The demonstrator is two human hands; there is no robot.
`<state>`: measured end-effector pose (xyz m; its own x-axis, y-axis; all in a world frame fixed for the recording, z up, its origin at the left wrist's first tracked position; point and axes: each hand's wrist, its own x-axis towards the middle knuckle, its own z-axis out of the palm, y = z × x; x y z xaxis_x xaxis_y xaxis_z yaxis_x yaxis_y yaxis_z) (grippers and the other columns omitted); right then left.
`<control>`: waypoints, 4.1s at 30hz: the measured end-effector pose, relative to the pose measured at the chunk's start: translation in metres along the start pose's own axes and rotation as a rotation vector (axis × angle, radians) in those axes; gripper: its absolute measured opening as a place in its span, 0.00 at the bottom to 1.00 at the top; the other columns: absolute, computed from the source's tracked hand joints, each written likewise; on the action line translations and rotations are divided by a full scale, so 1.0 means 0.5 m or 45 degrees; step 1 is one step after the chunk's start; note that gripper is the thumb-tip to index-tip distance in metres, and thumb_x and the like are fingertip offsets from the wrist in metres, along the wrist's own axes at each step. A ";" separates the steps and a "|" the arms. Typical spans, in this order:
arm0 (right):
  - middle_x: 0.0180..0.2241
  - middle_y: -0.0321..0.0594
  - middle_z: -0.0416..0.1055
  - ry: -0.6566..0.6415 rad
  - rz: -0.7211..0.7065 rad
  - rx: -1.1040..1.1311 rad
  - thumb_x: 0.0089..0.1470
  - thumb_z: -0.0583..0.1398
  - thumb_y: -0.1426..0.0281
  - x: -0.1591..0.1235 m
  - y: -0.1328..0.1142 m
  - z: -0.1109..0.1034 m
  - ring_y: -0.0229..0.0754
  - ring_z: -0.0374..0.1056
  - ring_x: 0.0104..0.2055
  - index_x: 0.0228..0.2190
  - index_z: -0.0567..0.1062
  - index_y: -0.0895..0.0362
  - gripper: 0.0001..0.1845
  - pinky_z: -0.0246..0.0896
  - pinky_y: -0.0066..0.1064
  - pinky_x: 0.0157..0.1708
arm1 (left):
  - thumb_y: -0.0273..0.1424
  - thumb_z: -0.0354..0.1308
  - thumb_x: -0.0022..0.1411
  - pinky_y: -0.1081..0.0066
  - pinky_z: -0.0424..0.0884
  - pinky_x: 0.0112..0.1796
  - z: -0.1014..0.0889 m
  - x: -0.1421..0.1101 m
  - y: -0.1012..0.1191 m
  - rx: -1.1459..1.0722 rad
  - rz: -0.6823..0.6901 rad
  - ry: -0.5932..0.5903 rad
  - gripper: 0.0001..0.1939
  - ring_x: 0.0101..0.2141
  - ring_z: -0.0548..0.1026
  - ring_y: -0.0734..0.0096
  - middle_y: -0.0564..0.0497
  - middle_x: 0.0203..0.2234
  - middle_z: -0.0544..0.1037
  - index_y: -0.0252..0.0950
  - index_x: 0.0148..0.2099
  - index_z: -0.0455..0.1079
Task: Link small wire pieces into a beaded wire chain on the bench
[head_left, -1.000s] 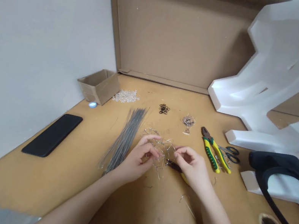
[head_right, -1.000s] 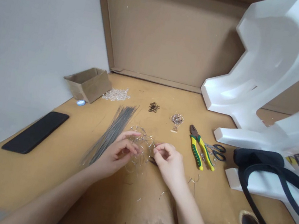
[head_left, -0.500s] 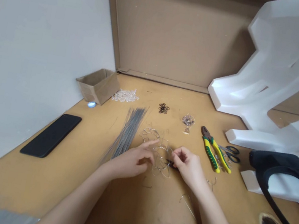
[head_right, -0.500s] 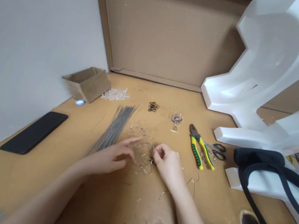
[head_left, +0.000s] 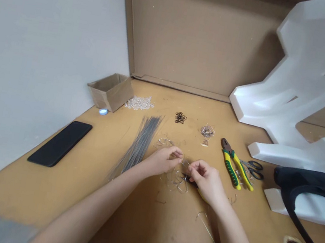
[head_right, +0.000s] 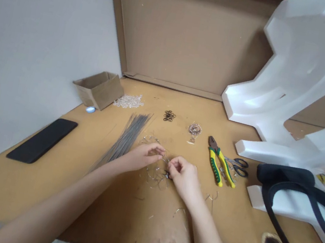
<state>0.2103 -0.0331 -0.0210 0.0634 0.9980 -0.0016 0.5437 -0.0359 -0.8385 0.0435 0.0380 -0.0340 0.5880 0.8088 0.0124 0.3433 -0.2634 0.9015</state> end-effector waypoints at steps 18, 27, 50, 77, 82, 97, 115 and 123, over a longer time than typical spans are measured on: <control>0.23 0.36 0.69 0.026 -0.095 -0.236 0.48 0.56 0.68 0.005 0.008 0.006 0.38 0.64 0.26 0.22 0.71 0.56 0.07 0.56 0.26 0.27 | 0.31 0.52 0.56 0.71 0.68 0.37 0.017 -0.006 -0.037 -0.161 -0.050 -0.042 0.07 0.34 0.74 0.71 0.50 0.32 0.77 0.35 0.37 0.68; 0.19 0.34 0.66 -0.047 0.079 0.051 0.46 0.57 0.64 0.009 0.015 0.015 0.35 0.58 0.21 0.22 0.71 0.58 0.10 0.52 0.25 0.23 | 0.22 0.50 0.53 0.73 0.67 0.35 0.020 -0.006 -0.041 -0.108 -0.003 -0.009 0.14 0.32 0.72 0.75 0.50 0.35 0.74 0.35 0.43 0.65; 0.25 0.36 0.71 0.086 0.111 -0.375 0.45 0.57 0.62 0.005 -0.001 -0.011 0.40 0.65 0.27 0.31 0.73 0.54 0.11 0.54 0.29 0.27 | 0.29 0.51 0.58 0.77 0.64 0.31 0.005 -0.020 -0.007 0.248 0.282 0.037 0.07 0.30 0.69 0.77 0.54 0.29 0.73 0.37 0.35 0.71; 0.26 0.33 0.66 -0.088 0.012 0.023 0.40 0.57 0.75 0.013 0.040 0.028 0.35 0.62 0.25 0.38 0.70 0.57 0.18 0.58 0.26 0.28 | 0.29 0.48 0.59 0.76 0.65 0.31 -0.003 -0.028 0.006 0.312 0.260 0.104 0.09 0.28 0.69 0.77 0.54 0.30 0.74 0.38 0.37 0.69; 0.25 0.34 0.66 -0.088 0.072 0.191 0.41 0.56 0.71 0.012 0.028 0.024 0.35 0.61 0.24 0.33 0.70 0.58 0.12 0.57 0.26 0.26 | 0.28 0.49 0.58 0.77 0.66 0.31 -0.007 -0.028 0.004 0.266 0.255 0.119 0.08 0.30 0.71 0.76 0.54 0.31 0.74 0.38 0.38 0.68; 0.26 0.35 0.68 -0.091 0.246 0.384 0.39 0.60 0.65 0.015 0.015 0.009 0.29 0.53 0.17 0.29 0.73 0.60 0.13 0.50 0.25 0.18 | 0.29 0.48 0.59 0.76 0.66 0.32 -0.015 -0.032 0.022 0.194 0.272 0.113 0.09 0.32 0.71 0.75 0.52 0.33 0.74 0.38 0.39 0.69; 0.25 0.34 0.68 -0.281 0.296 0.584 0.41 0.62 0.67 0.016 0.012 0.002 0.28 0.55 0.17 0.27 0.74 0.59 0.09 0.51 0.24 0.19 | 0.30 0.50 0.58 0.76 0.68 0.30 -0.014 -0.037 0.034 0.011 0.233 0.139 0.10 0.27 0.71 0.77 0.51 0.32 0.74 0.37 0.42 0.70; 0.24 0.34 0.68 -0.293 0.339 0.685 0.39 0.63 0.66 0.014 0.008 0.001 0.29 0.58 0.18 0.27 0.74 0.59 0.10 0.53 0.24 0.20 | 0.26 0.50 0.57 0.76 0.68 0.31 -0.022 -0.042 0.050 0.000 0.272 0.141 0.12 0.32 0.72 0.75 0.50 0.34 0.74 0.36 0.44 0.69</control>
<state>0.2123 -0.0262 -0.0245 -0.0755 0.9464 -0.3140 0.0342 -0.3122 -0.9494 0.0315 0.0203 -0.0071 0.5634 0.7874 0.2503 0.2194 -0.4347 0.8734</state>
